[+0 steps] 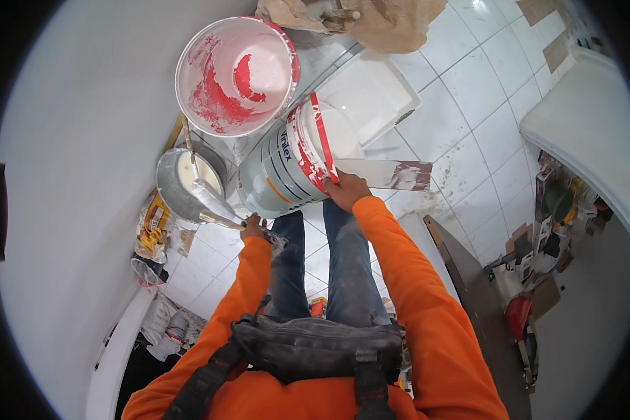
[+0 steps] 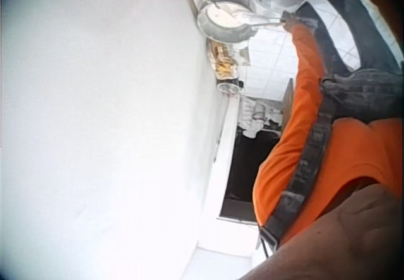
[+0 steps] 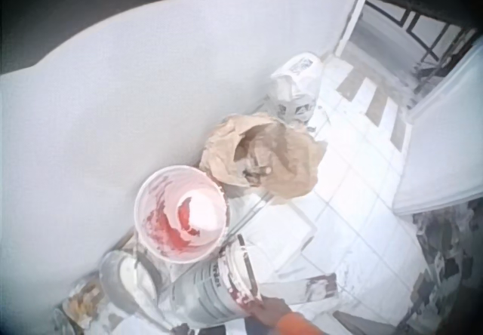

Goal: The person picks up a paint bucket and a paint tray, pours white paint into the tray, uses a brush to apply paint to a wall area, and then carries the paint-filled tray into a hallway.

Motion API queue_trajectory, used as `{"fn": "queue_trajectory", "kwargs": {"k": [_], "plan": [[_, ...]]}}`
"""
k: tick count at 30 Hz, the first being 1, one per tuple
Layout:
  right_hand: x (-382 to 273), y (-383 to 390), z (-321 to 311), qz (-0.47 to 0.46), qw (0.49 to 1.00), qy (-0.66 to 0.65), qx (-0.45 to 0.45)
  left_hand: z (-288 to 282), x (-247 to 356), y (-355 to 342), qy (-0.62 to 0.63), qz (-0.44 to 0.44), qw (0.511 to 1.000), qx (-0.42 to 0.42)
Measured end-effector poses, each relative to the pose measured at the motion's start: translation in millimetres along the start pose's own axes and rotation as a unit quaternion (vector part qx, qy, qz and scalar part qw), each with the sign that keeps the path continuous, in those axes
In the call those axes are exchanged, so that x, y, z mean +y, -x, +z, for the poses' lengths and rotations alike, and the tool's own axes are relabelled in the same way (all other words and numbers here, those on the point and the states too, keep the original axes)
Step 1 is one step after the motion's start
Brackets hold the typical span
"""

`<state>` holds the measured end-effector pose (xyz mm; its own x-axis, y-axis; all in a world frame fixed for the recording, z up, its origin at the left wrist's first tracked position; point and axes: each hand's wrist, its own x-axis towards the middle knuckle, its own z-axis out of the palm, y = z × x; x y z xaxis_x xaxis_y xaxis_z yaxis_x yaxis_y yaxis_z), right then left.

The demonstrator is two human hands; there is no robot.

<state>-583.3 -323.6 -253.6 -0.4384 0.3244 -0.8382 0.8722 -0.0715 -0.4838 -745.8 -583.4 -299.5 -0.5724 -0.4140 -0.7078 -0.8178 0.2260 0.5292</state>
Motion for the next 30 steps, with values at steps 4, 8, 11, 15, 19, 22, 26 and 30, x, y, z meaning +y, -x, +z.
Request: {"fn": "queue_trajectory", "kwargs": {"k": [4,8,11,15,19,22,26,30], "plan": [[2,0,2,-0.021,0.999,-0.031,0.021,-9,-3,-64,-0.087,0.059,0.993,0.047],[-6,4,-1,0.016,0.999,-0.048,0.011,-6,-9,-94,-0.108,0.097,0.989,0.032],[-7,6,0,-0.016,0.997,-0.072,0.038,7,-6,-95,-0.085,0.108,0.991,-0.002],[-12,7,1,0.012,0.999,-0.045,0.024,11,-8,-119,-0.078,0.144,0.985,-0.053],[-11,6,5,0.024,0.999,-0.03,0.037,5,-3,-128,-0.115,0.112,0.981,-0.113],[-13,7,9,0.032,0.998,-0.027,0.041,-4,0,-134,-0.168,0.107,0.971,-0.134],[-27,11,4,0.032,0.998,-0.004,0.063,3,0,-130,-0.146,0.095,0.972,-0.156],[-43,18,-13,0.065,0.998,-0.012,0.005,-14,7,-135,-0.166,0.07,0.971,-0.155]]}}
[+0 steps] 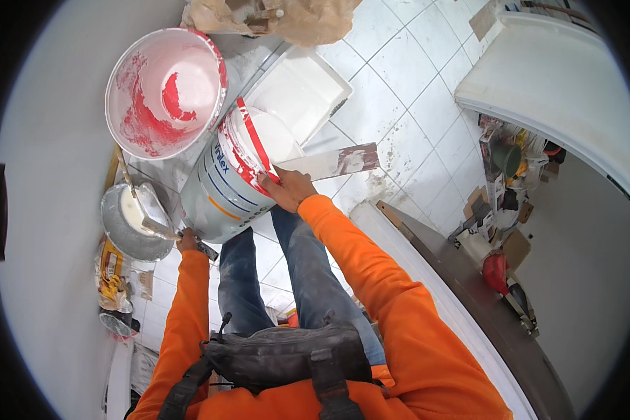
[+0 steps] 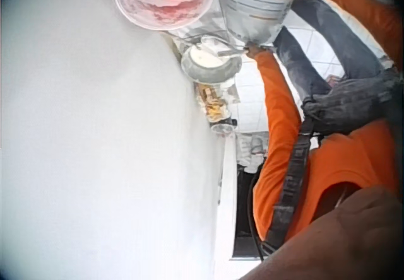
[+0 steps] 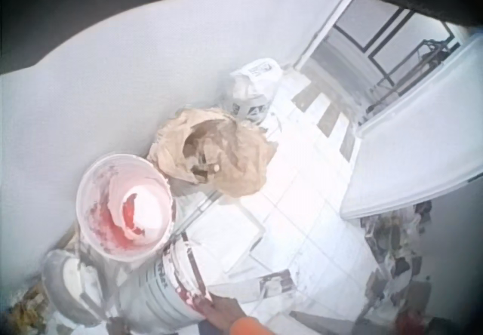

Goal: The person picks up a paint bucket and a paint tray, pours white paint into the tray, uses a brush to apply paint to a wall area, and then carries the paint-filled tray into a hallway.

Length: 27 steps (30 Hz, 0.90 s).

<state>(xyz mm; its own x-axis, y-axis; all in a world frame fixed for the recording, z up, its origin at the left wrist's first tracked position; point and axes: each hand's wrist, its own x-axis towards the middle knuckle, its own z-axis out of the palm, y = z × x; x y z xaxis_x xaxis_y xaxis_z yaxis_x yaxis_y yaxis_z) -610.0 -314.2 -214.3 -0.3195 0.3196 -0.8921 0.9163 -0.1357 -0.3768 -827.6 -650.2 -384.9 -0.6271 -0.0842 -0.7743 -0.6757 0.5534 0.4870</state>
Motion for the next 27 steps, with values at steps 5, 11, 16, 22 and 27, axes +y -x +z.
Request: {"fn": "queue_trajectory", "kwargs": {"k": [5,11,16,22,27], "plan": [[-1,6,-9,0.006,1.0,-0.014,0.01,5,18,18,0.004,-0.01,1.0,0.005],[6,1,-20,-0.011,0.999,-0.031,0.001,6,30,31,0.017,-0.014,1.0,-0.006],[9,0,-26,-0.013,0.999,-0.038,-0.001,14,38,44,-0.009,-0.024,0.999,0.037],[9,1,-34,-0.001,0.999,-0.043,-0.001,10,31,46,0.016,-0.029,0.999,0.032],[5,1,-43,0.014,0.999,-0.039,0.001,20,37,55,0.046,-0.049,0.997,0.042]]}}
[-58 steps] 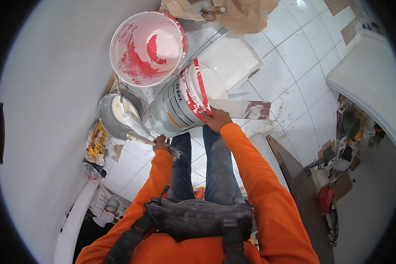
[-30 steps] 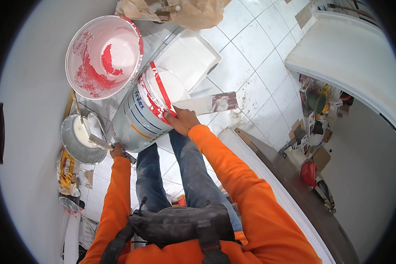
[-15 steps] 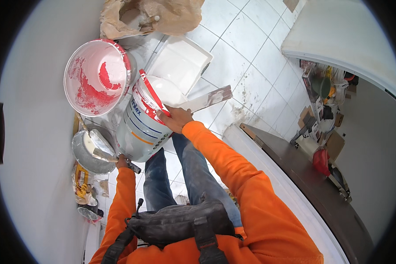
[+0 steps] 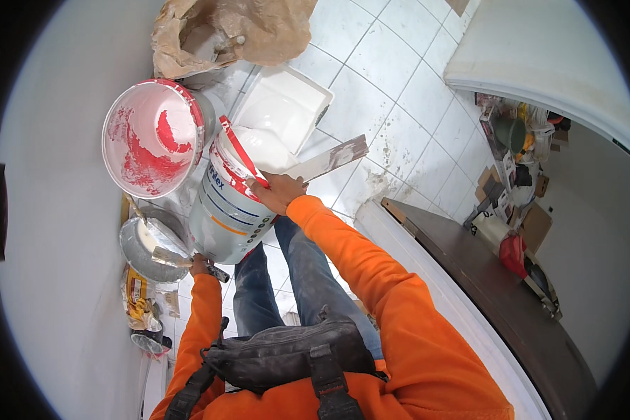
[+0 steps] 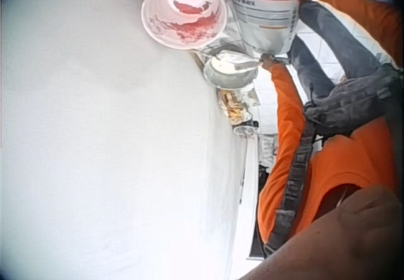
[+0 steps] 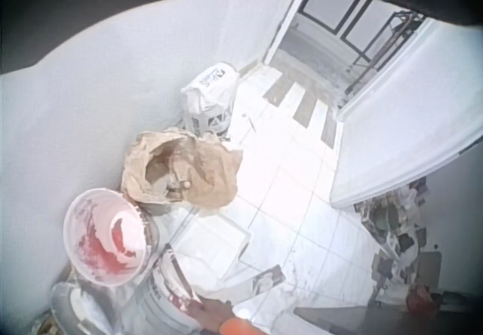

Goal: The person picks up a paint bucket and a paint tray, pours white paint into the tray, uses a brush to apply paint to a wall area, and then carries the paint-filled tray into a hallway.

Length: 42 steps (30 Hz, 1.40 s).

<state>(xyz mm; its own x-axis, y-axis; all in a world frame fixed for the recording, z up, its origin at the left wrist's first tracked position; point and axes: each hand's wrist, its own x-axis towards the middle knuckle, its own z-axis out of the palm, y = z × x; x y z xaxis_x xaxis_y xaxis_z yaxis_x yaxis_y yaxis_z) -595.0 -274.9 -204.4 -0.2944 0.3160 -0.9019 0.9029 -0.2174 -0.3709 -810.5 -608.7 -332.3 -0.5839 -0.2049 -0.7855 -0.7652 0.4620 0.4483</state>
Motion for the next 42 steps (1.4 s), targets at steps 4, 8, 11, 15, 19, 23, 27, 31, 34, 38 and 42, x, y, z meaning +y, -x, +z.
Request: {"fn": "queue_trajectory", "kwargs": {"k": [4,8,11,15,19,23,27,31,34,38,42], "plan": [[-8,5,-7,0.001,1.0,-0.006,-0.002,1,-1,3,0.001,-0.011,1.0,-0.01],[-8,6,-3,-0.007,1.0,-0.001,0.011,-3,-7,-5,0.01,-0.01,0.999,-0.034],[-10,8,-4,0.009,1.0,0.005,0.029,3,-6,-4,0.009,-0.023,1.0,-0.005],[-14,12,-12,0.028,0.999,-0.012,0.017,9,-6,2,0.039,-0.026,0.999,0.007],[-17,16,-10,0.012,0.999,-0.011,0.048,-1,-11,-11,0.022,-0.039,0.999,-0.018],[-14,15,-2,-0.004,0.997,-0.031,0.074,3,-8,-4,0.018,-0.031,0.999,-0.029],[-15,13,-2,0.004,0.997,-0.014,0.07,3,-11,-9,0.042,-0.025,0.999,-0.019],[-15,9,4,0.009,0.996,-0.001,0.088,4,-8,-7,0.013,-0.03,0.999,-0.038],[-17,8,5,-0.001,0.996,-0.012,0.086,5,-8,-6,0.023,-0.032,0.999,-0.032],[-16,7,6,0.01,0.997,-0.012,0.078,7,-10,-10,0.033,-0.036,0.998,-0.029],[-16,7,10,0.021,0.996,-0.019,0.08,8,-14,-25,0.067,-0.039,0.996,-0.052]]}}
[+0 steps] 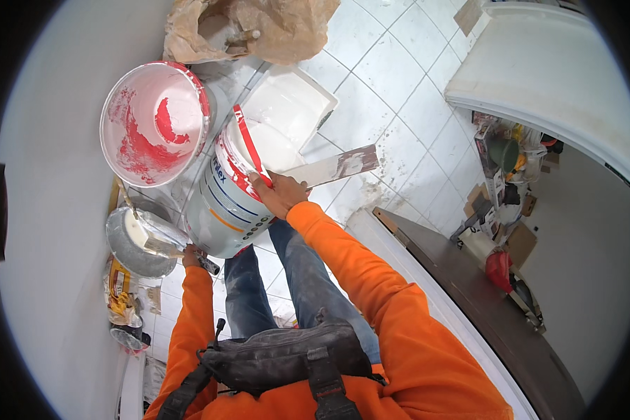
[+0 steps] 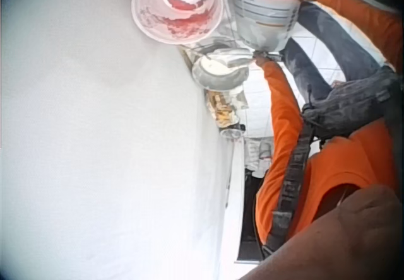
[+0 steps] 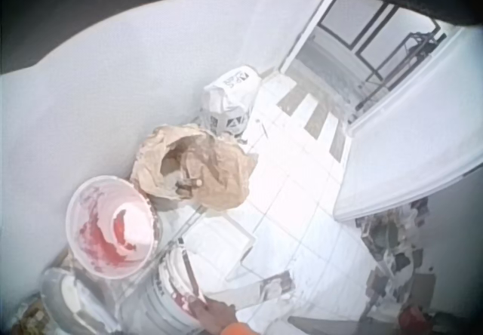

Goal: The person picks up a paint bucket and a paint tray, pours white paint into the tray, uses a brush to apply paint to a wall area, and then carries the paint-filled tray into a hallway.

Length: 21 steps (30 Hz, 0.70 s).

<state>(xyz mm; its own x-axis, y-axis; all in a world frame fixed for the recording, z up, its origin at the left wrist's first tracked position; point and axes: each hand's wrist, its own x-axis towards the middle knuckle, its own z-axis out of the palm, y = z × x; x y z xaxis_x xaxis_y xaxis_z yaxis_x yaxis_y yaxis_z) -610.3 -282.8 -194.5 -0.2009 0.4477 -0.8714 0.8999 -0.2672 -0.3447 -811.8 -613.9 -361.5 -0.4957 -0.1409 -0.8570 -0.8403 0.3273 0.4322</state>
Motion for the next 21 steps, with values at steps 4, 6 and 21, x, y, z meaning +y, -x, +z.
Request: {"fn": "queue_trajectory", "kwargs": {"k": [4,6,21], "plan": [[1,-3,1,-0.001,1.0,0.0,0.007,0,-5,-9,0.012,0.005,0.999,-0.036],[2,-4,6,-0.01,1.0,0.002,0.023,-4,-8,-17,0.022,0.012,0.999,-0.035],[-35,18,27,-0.03,0.996,0.063,0.051,9,-19,-33,0.095,-0.037,0.991,-0.088]]}}
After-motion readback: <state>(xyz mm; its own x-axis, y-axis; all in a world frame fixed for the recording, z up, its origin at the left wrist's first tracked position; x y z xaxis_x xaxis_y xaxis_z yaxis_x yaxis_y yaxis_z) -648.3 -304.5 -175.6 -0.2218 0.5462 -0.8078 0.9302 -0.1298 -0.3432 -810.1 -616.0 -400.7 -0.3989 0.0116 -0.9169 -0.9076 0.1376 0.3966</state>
